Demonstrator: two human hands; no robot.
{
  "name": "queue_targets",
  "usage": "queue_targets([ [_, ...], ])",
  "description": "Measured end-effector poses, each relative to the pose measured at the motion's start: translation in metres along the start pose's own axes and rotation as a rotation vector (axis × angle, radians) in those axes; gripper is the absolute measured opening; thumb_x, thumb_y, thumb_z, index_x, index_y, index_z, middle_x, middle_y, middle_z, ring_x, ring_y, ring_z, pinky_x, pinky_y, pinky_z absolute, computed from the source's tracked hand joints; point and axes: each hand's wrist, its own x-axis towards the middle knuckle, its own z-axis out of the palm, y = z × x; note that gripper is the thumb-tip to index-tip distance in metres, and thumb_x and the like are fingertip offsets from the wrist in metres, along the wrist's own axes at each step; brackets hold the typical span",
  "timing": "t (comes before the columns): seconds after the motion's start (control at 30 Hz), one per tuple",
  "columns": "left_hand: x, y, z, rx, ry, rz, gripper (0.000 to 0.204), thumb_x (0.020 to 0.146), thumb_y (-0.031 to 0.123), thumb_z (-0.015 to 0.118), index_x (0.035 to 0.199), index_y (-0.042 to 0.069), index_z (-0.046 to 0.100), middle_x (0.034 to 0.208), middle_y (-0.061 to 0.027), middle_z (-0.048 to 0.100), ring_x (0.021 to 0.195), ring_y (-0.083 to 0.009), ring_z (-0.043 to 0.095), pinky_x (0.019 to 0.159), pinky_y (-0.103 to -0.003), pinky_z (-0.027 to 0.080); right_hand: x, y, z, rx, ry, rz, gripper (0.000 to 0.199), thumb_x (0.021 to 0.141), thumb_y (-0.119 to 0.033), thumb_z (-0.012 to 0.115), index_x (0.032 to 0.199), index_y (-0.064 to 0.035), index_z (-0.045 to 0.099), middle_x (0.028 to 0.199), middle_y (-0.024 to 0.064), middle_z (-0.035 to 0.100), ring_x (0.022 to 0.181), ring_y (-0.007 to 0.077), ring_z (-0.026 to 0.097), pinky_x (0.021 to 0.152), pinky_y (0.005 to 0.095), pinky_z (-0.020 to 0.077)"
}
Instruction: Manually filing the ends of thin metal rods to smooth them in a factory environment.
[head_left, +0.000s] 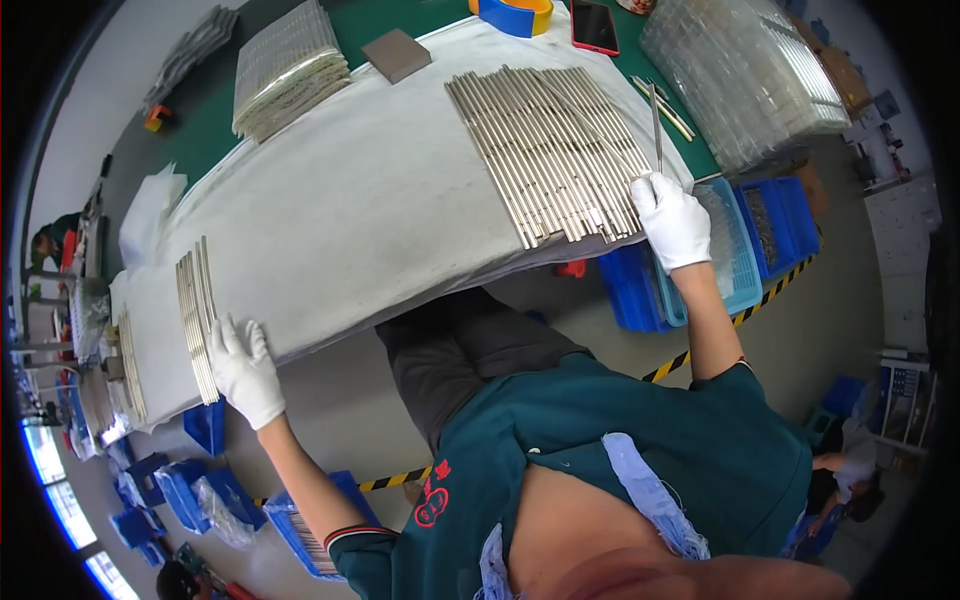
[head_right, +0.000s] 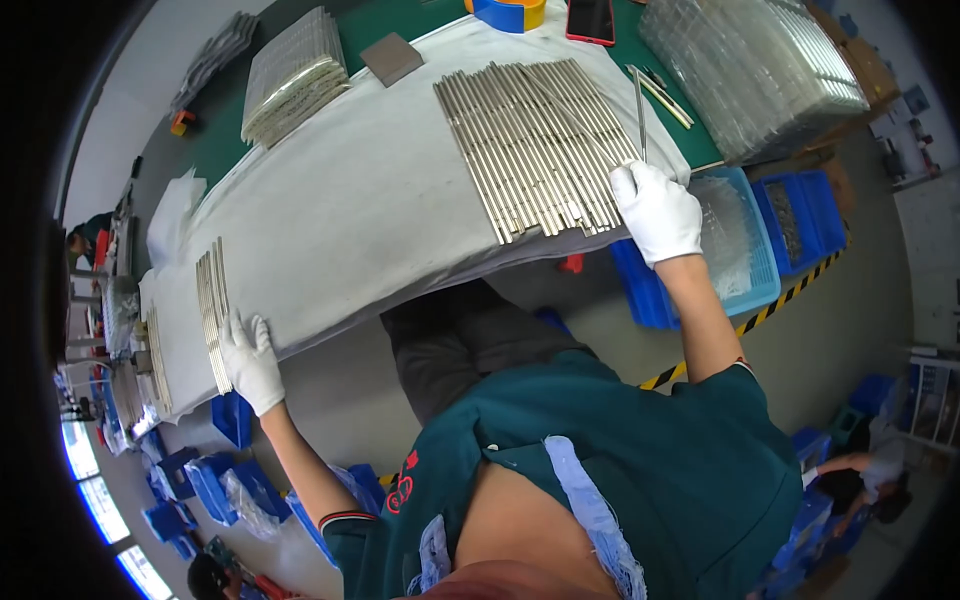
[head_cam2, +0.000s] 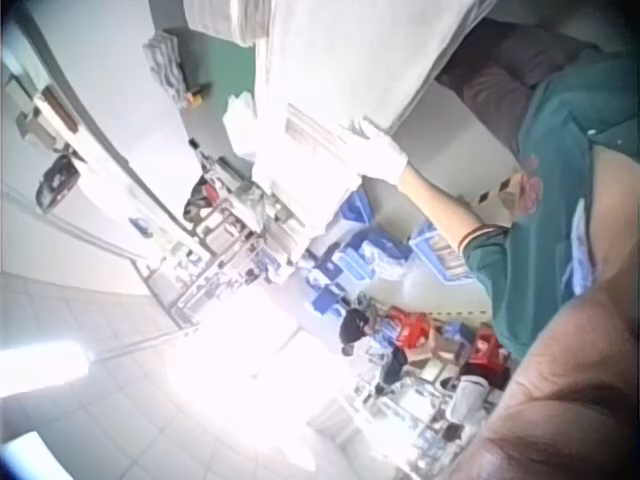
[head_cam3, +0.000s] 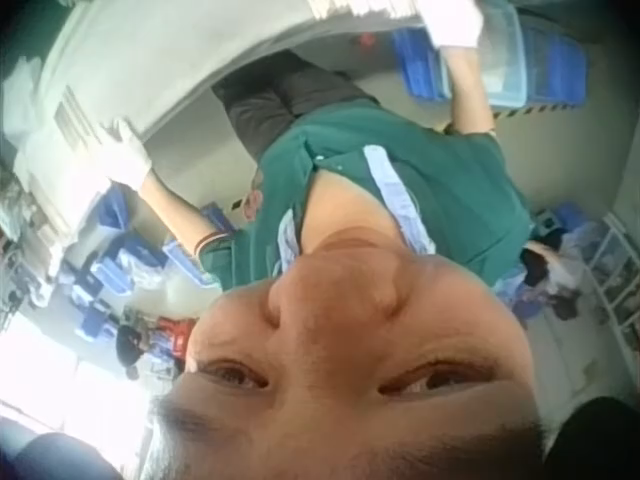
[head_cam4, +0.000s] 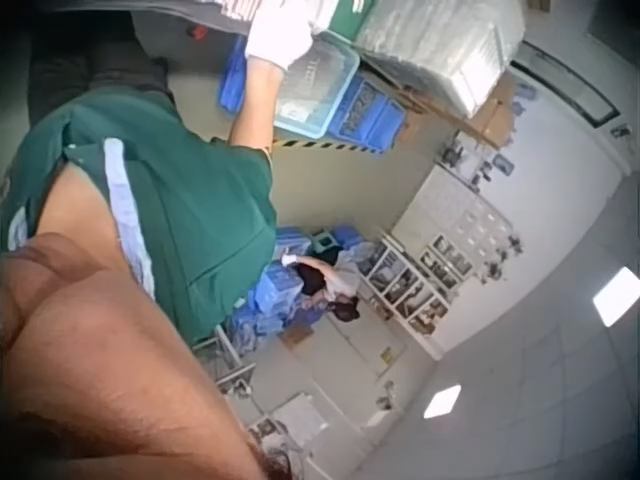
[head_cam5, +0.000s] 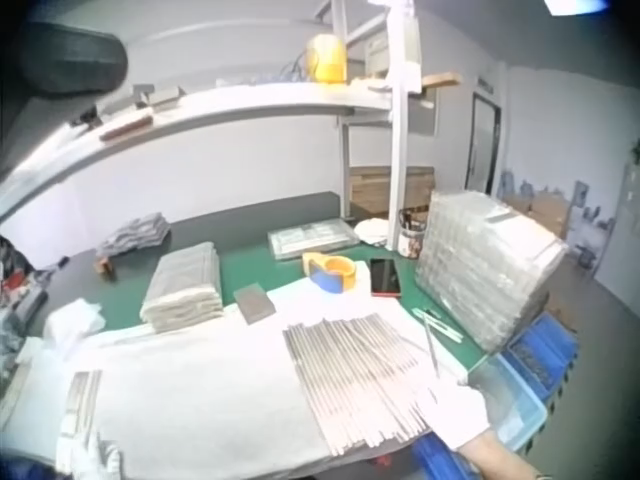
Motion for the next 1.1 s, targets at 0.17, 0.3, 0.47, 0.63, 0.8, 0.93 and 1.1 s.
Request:
queue_targets([
  [0.17,0.016,-0.058,0.042,0.25,-0.102,-0.145,0.047,0.088,0.036,0.05,0.12,0.002,0.051,0.121,-0.0202,0.051,0.109,-0.0354,0.049,0.092,-0.041,0.04,0.0,-0.014,-0.021,-0.111,-0.255,0.011,0.033,0.083,-0.044,0.048,0.091,-0.0144,0.061,0.086,0.014,0.064,0.077,0.0327,0.062,0.068,0.0428,0.0486],
  [0.3,0.016,-0.06,0.054,0.145,-0.182,-0.207,0.043,0.091,0.038,0.04,0.118,0.008,0.054,0.12,-0.0122,0.054,0.109,-0.0285,0.051,0.091,-0.041,0.039,0.002,-0.012,-0.033,-0.208,-0.342,-0.072,0.041,0.082,-0.048,0.048,0.107,-0.0179,0.061,0.094,0.0114,0.064,0.084,0.0295,0.062,0.072,0.0378,0.0484],
  [0.47,0.015,-0.051,0.043,0.231,-0.177,-0.163,0.035,0.09,0.035,0.042,0.114,0.014,0.058,0.121,-0.0064,0.055,0.114,-0.0238,0.048,0.095,-0.045,0.035,0.003,-0.041,-0.042,0.111,-0.055,-0.149,0.032,0.084,-0.036,0.053,0.111,-0.0189,0.062,0.092,0.012,0.065,0.079,0.0282,0.063,0.067,0.0366,0.0484],
  [0.63,0.016,-0.044,0.058,0.121,-0.099,-0.047,0.027,0.085,0.026,0.051,0.108,0.014,0.059,0.112,-0.0062,0.059,0.108,-0.0227,0.052,0.093,-0.044,0.036,-0.028,-0.102,-0.004,0.502,-0.099,-0.608,0.027,0.082,-0.019,0.06,0.108,-0.0133,0.064,0.084,0.0113,0.065,0.064,0.0252,0.062,0.059,0.0313,0.0493],
  [0.8,0.011,-0.027,0.047,0.015,-0.016,-0.042,0.022,0.087,0.024,0.051,0.1,0.009,0.06,0.103,-0.0089,0.061,0.093,-0.0268,0.059,0.079,-0.039,0.043,-0.037,-0.163,0.028,0.589,-0.276,-0.703,0.034,0.082,-0.021,0.056,0.115,-0.0132,0.057,0.077,0.0111,0.062,0.066,0.0287,0.061,0.061,0.0364,0.0487],
  [0.93,0.01,-0.02,0.041,-0.019,0.035,0.019,0.019,0.083,0.014,0.053,0.098,0.008,0.061,0.092,-0.0111,0.062,0.079,-0.0287,0.06,0.068,-0.038,0.048,-0.028,-0.178,0.046,0.662,-0.36,-0.633,0.037,0.082,-0.021,0.057,0.118,-0.0135,0.055,0.077,0.0124,0.061,0.068,0.0297,0.06,0.063,0.0369,0.0483],
  [1.1,0.035,-0.016,0.044,0.008,0.084,0.02,0.028,0.082,0.023,0.056,0.104,0.006,0.059,0.084,-0.0107,0.061,0.076,-0.0286,0.06,0.066,-0.04,0.048,-0.027,-0.173,0.063,0.712,-0.406,-0.474,0.036,0.083,-0.02,0.056,0.119,-0.0149,0.056,0.079,0.012,0.062,0.07,0.0284,0.061,0.065,0.0358,0.0482],
])
